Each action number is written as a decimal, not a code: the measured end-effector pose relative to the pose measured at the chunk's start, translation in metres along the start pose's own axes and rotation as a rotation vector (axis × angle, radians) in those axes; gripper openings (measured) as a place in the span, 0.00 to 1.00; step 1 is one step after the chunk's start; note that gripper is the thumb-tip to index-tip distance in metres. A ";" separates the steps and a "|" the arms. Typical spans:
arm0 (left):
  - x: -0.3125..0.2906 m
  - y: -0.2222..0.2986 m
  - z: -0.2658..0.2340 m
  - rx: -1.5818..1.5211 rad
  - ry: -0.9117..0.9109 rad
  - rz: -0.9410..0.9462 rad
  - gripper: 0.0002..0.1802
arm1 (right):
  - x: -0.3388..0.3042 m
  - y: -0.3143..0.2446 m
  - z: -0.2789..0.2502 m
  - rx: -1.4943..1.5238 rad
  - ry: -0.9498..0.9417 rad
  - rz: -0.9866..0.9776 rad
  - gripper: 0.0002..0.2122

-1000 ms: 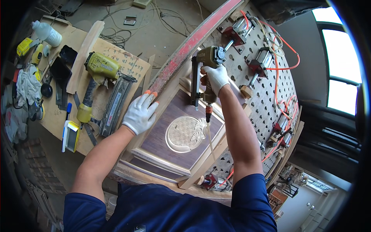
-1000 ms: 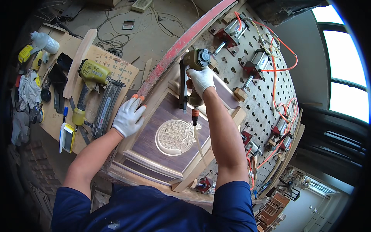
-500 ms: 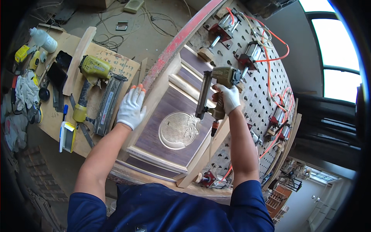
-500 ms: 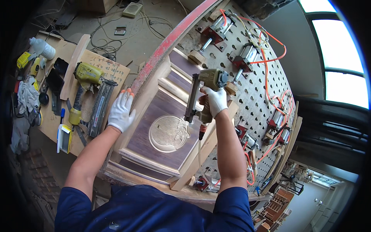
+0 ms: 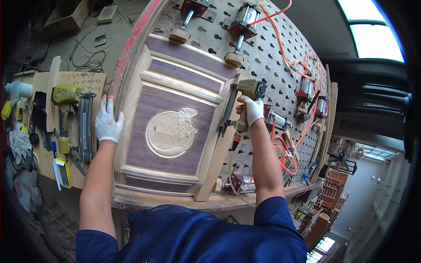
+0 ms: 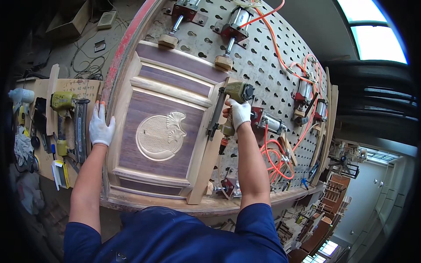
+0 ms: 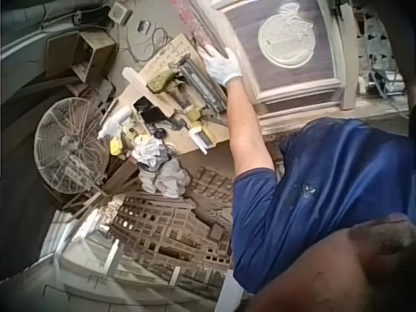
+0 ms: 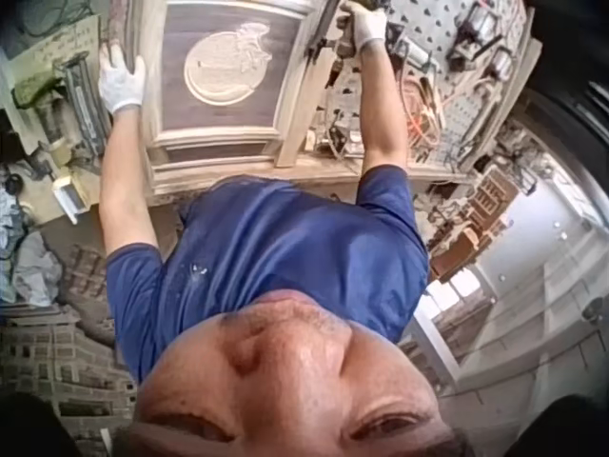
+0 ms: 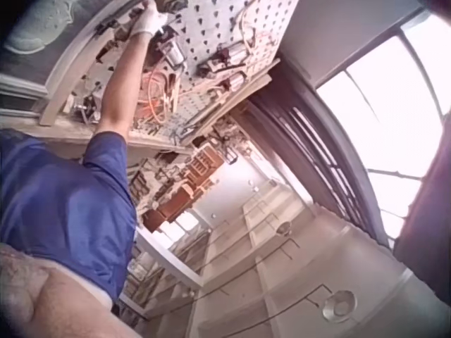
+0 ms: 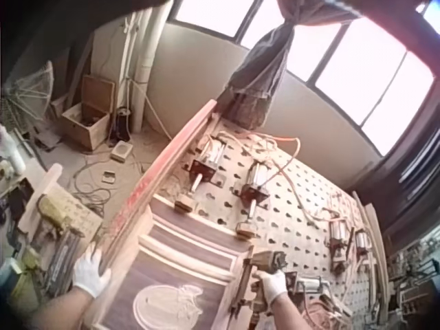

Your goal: Assembling and securing a decorative wooden panel using pneumatic clamps and a nail gun.

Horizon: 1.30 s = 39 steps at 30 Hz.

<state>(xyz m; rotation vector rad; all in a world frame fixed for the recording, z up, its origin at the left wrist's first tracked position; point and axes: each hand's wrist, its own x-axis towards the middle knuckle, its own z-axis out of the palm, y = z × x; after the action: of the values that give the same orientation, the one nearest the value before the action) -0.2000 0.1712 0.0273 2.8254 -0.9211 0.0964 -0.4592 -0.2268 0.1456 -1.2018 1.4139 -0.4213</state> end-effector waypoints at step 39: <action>-0.001 -0.006 0.005 -0.031 0.044 -0.009 0.39 | -0.054 -0.013 0.024 -0.616 -0.163 -0.059 0.10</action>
<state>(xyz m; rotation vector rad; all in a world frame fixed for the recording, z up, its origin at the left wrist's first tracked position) -0.1977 0.1755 0.0212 2.7871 -0.8934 0.1415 -0.4434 -0.1777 0.1778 -1.7296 1.4096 0.0902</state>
